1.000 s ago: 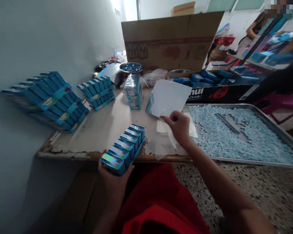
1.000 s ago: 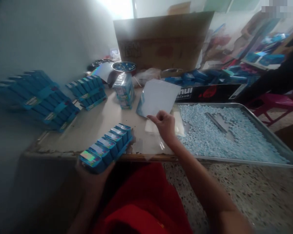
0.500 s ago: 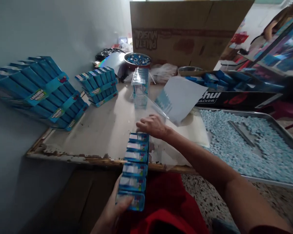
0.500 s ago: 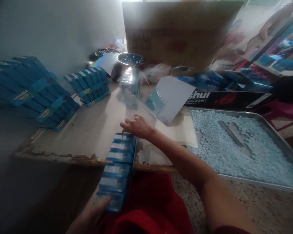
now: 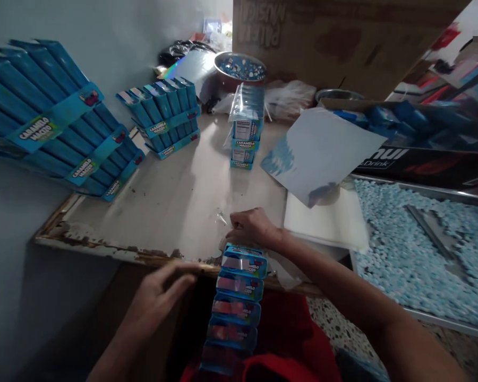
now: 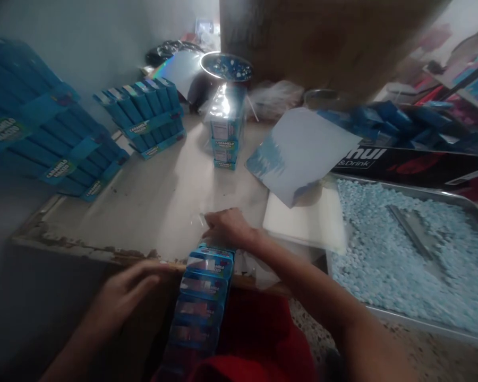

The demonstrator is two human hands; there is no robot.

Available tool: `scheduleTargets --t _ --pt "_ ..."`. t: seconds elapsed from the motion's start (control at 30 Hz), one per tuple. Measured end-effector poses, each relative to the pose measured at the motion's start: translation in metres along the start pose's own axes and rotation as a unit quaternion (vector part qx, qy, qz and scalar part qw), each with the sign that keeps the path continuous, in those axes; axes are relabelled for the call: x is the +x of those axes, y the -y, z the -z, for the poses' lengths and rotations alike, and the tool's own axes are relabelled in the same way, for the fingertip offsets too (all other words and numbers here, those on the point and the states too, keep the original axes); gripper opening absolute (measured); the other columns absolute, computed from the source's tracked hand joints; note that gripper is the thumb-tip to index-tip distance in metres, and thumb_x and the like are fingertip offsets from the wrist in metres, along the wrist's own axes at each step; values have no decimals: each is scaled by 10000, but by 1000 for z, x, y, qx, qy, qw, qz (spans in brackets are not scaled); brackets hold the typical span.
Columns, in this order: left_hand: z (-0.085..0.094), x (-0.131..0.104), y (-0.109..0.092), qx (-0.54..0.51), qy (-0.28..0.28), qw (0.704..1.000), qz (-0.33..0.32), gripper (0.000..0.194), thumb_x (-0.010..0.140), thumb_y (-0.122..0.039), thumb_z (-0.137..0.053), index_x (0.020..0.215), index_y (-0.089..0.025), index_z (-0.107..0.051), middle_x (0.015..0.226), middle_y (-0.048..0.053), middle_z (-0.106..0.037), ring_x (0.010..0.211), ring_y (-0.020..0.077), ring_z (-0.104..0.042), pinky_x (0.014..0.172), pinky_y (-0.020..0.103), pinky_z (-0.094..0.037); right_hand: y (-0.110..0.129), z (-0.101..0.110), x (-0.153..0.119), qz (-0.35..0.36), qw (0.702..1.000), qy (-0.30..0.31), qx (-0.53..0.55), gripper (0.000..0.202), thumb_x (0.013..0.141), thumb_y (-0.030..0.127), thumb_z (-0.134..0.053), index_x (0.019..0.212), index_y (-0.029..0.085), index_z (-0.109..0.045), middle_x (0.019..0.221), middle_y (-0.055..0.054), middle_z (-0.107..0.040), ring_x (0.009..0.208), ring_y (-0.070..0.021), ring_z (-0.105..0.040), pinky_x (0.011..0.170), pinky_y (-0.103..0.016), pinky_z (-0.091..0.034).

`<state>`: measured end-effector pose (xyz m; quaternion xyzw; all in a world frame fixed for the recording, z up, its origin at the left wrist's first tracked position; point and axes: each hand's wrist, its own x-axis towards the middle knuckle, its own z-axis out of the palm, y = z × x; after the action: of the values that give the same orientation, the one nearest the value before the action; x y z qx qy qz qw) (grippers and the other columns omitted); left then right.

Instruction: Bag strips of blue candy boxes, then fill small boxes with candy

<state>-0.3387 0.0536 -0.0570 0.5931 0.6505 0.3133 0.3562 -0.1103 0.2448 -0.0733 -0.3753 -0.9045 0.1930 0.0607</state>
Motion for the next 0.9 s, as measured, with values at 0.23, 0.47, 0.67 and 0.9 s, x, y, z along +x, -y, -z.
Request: scheduleTargets --t 0.23,0.47,0.67,0.9 --pt "-11 120 -42 317 -43 900 -295 332 861 -178 -657 1191 -145 -680 1097 106 -726 1073 281 -636 909 411 -528 20 2 12 8 994 48 -98 347 864 515 -757 1021 214 -683 857 -40 -769 714 -170 -628 581 -294 -202" --pt "-37 125 -24 423 -38 866 -263 154 941 -153 -538 826 -179 -636 834 61 -666 789 214 -592 597 328 -348 6 6 -8 3 1000 26 -12 302 936 493 -676 898 194 -663 857 -13 -727 706 -121 -566 604 -279 -219" --pt "-57 123 -15 424 -150 850 -274 180 918 -126 -537 781 -185 -639 776 56 -627 753 191 -545 601 330 -289 -23 10 -76 -15 995 -12 -100 200 1031 270 -522 907 190 -657 860 -25 -669 703 -128 -510 623 -305 -219" --pt "-61 111 -13 421 -173 830 -322 171 891 -96 -559 785 -200 -644 868 53 -670 833 196 -565 652 308 -358 -5 -15 -121 -20 991 -56 -123 50 914 161 -616 957 177 -636 907 -66 -661 792 -183 -532 633 -327 -287"
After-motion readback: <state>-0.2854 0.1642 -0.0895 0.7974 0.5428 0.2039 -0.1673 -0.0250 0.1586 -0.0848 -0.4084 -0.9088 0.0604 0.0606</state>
